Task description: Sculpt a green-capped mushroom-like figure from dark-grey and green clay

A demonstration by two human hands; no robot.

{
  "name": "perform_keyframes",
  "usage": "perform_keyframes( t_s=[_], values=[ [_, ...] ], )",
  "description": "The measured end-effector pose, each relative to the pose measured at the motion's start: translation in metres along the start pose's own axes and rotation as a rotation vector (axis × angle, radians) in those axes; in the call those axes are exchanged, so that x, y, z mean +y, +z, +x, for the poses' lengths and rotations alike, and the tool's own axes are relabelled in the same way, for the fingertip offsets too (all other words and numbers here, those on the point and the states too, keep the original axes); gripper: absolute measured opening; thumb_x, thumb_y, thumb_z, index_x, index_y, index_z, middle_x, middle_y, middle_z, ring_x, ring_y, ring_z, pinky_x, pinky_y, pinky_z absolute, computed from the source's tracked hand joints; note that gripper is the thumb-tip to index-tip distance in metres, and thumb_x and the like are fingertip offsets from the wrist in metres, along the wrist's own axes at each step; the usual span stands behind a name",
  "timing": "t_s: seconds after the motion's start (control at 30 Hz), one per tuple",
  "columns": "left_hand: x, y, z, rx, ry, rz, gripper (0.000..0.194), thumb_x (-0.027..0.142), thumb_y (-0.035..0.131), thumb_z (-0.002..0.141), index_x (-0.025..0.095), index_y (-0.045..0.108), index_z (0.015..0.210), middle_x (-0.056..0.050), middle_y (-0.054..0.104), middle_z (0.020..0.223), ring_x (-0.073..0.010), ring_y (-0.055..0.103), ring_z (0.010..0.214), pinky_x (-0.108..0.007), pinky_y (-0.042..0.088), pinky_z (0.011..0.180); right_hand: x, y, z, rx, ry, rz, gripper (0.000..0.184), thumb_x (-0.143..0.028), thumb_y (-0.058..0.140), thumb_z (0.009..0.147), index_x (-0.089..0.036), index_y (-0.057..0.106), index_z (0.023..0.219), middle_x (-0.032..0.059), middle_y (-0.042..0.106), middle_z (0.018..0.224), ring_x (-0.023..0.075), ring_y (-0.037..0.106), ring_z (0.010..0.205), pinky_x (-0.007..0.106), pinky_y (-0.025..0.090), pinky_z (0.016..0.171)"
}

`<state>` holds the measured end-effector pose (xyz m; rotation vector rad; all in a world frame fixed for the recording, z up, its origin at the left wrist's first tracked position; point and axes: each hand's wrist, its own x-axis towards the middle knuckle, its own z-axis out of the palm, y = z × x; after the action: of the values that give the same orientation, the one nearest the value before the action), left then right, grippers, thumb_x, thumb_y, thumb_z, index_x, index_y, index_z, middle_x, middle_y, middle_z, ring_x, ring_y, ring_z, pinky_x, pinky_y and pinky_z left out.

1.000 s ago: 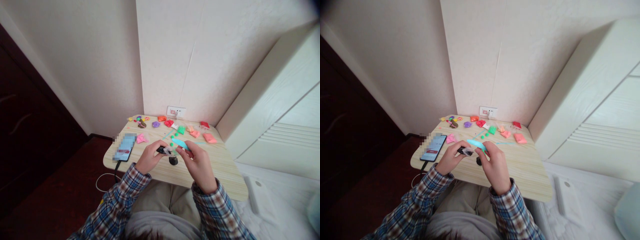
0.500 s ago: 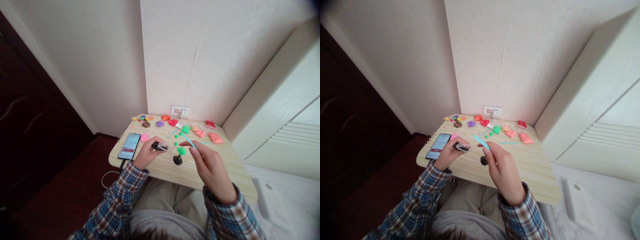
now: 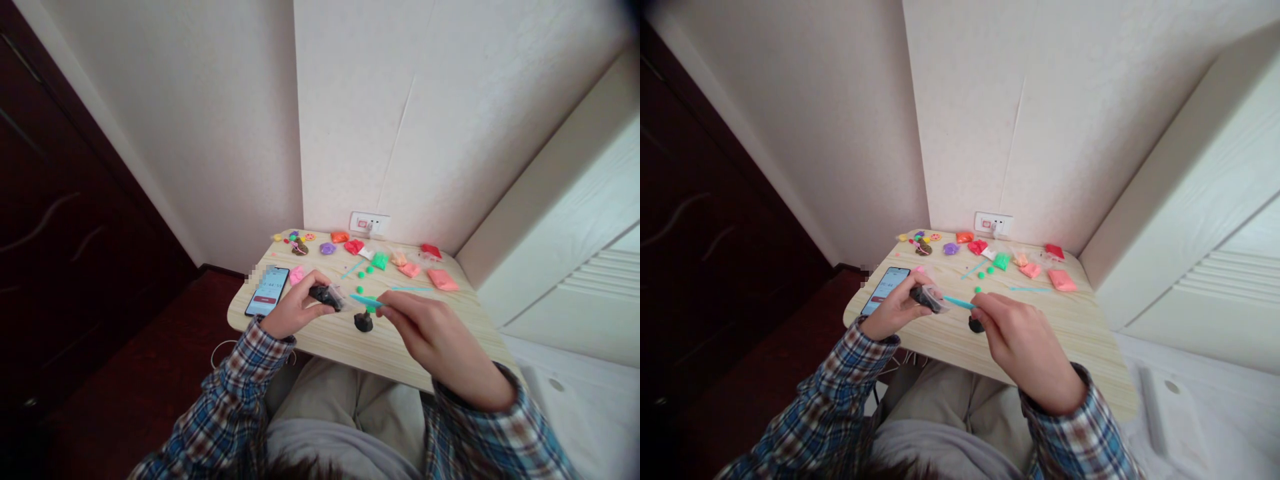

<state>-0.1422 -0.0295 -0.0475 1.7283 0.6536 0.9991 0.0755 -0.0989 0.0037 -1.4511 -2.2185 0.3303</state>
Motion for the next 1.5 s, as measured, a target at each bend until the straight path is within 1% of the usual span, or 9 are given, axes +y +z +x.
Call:
perform_keyframes(
  t_s=[0.17, 0.43, 0.7, 0.83, 0.93, 1.13, 1.23, 1.4, 1.5],
  values=[
    [0.011, 0.006, 0.002, -0.113, 0.028, 0.056, 0.023, 0.024, 0.063, 0.08, 0.016, 0.049, 0.095, -0.003, 0.055, 0.091, -0.0149, 0.053, 0.086, -0.029, 0.042, 0.08, -0.003, -0.002, 0.001, 0.0, -0.015, -0.001, 0.024, -0.025, 0.037, 0.092, -0.02, 0.051, 0.073, 0.0009, 0.058, 0.072, 0.0144, 0.052, 0.065, 0.026, 0.034, 0.06],
    [0.019, 0.01, -0.001, -0.155, 0.003, -0.004, 0.016, 0.023, 0.056, 0.084, 0.018, 0.043, 0.092, -0.002, 0.056, 0.082, -0.0131, 0.057, 0.074, -0.026, 0.045, 0.067, -0.006, 0.006, 0.001, 0.047, -0.033, 0.082, 0.023, -0.022, 0.037, 0.092, -0.021, 0.048, 0.072, -0.0004, 0.056, 0.063, 0.0132, 0.052, 0.058, 0.025, 0.033, 0.056],
    [0.024, 0.018, -0.002, -0.077, 0.049, -0.026, 0.013, 0.026, 0.051, 0.087, 0.018, 0.041, 0.09, 0.0, 0.058, 0.069, -0.0108, 0.052, 0.06, -0.022, 0.04, 0.055, -0.016, 0.009, 0.0, 0.069, -0.032, 0.192, 0.025, -0.025, 0.036, 0.092, -0.022, 0.048, 0.069, -0.0044, 0.048, 0.051, 0.0114, 0.045, 0.046, 0.023, 0.031, 0.049],
    [0.022, 0.026, -0.002, -0.018, 0.053, -0.052, 0.017, 0.031, 0.052, 0.087, 0.018, 0.042, 0.085, 0.001, 0.058, 0.065, -0.0096, 0.052, 0.055, -0.021, 0.039, 0.052, -0.019, 0.016, -0.001, 0.136, 0.0, 0.197, 0.024, -0.025, 0.037, 0.091, -0.021, 0.048, 0.071, -0.0032, 0.051, 0.053, 0.0118, 0.047, 0.047, 0.024, 0.03, 0.05],
    [0.018, 0.031, -0.002, 0.016, 0.024, -0.134, 0.023, 0.035, 0.054, 0.086, 0.018, 0.04, 0.081, 0.002, 0.056, 0.063, -0.0089, 0.053, 0.053, -0.02, 0.04, 0.05, -0.02, 0.019, -0.001, 0.105, 0.027, 0.25, 0.024, -0.025, 0.037, 0.09, -0.021, 0.05, 0.071, -0.0032, 0.05, 0.052, 0.0118, 0.046, 0.046, 0.024, 0.03, 0.048],
    [0.01, 0.041, 0.0, 0.076, -0.003, -0.275, 0.034, 0.046, 0.059, 0.081, 0.019, 0.039, 0.077, 0.005, 0.053, 0.057, -0.0064, 0.048, 0.044, -0.017, 0.034, 0.04, -0.018, 0.023, 0.005, -0.019, 0.067, 0.472, 0.032, -0.034, 0.035, 0.091, -0.019, 0.051, 0.068, -0.0037, 0.044, 0.052, 0.0107, 0.041, 0.049, 0.023, 0.031, 0.049],
    [0.003, 0.042, 0.004, 0.072, -0.007, -0.293, 0.037, 0.05, 0.059, 0.08, 0.018, 0.041, 0.075, 0.005, 0.052, 0.055, -0.0058, 0.047, 0.042, -0.016, 0.032, 0.039, -0.013, 0.03, 0.009, -0.081, 0.099, 0.621, 0.035, -0.041, 0.036, 0.091, -0.019, 0.05, 0.067, -0.0048, 0.04, 0.051, 0.0092, 0.036, 0.047, 0.022, 0.027, 0.046],
    [-0.011, 0.043, 0.008, 0.062, -0.033, -0.304, 0.045, 0.059, 0.061, 0.074, 0.018, 0.043, 0.07, 0.006, 0.048, 0.05, -0.0054, 0.044, 0.037, -0.017, 0.03, 0.035, -0.001, 0.048, 0.007, -0.223, 0.201, 1.048, 0.04, -0.053, 0.043, 0.087, -0.017, 0.049, 0.069, -0.0095, 0.028, 0.046, 0.0054, 0.02, 0.04, 0.02, 0.013, 0.039],
    [-0.013, 0.046, 0.012, 0.053, -0.018, -0.365, 0.047, 0.061, 0.063, 0.071, 0.018, 0.043, 0.068, 0.007, 0.046, 0.047, -0.0048, 0.041, 0.035, -0.016, 0.029, 0.033, 0.002, 0.054, 0.005, -0.236, 0.224, 1.296, 0.038, -0.051, 0.048, 0.085, -0.016, 0.05, 0.07, -0.0109, 0.024, 0.044, 0.0044, 0.016, 0.039, 0.02, 0.01, 0.038]
  ],
)
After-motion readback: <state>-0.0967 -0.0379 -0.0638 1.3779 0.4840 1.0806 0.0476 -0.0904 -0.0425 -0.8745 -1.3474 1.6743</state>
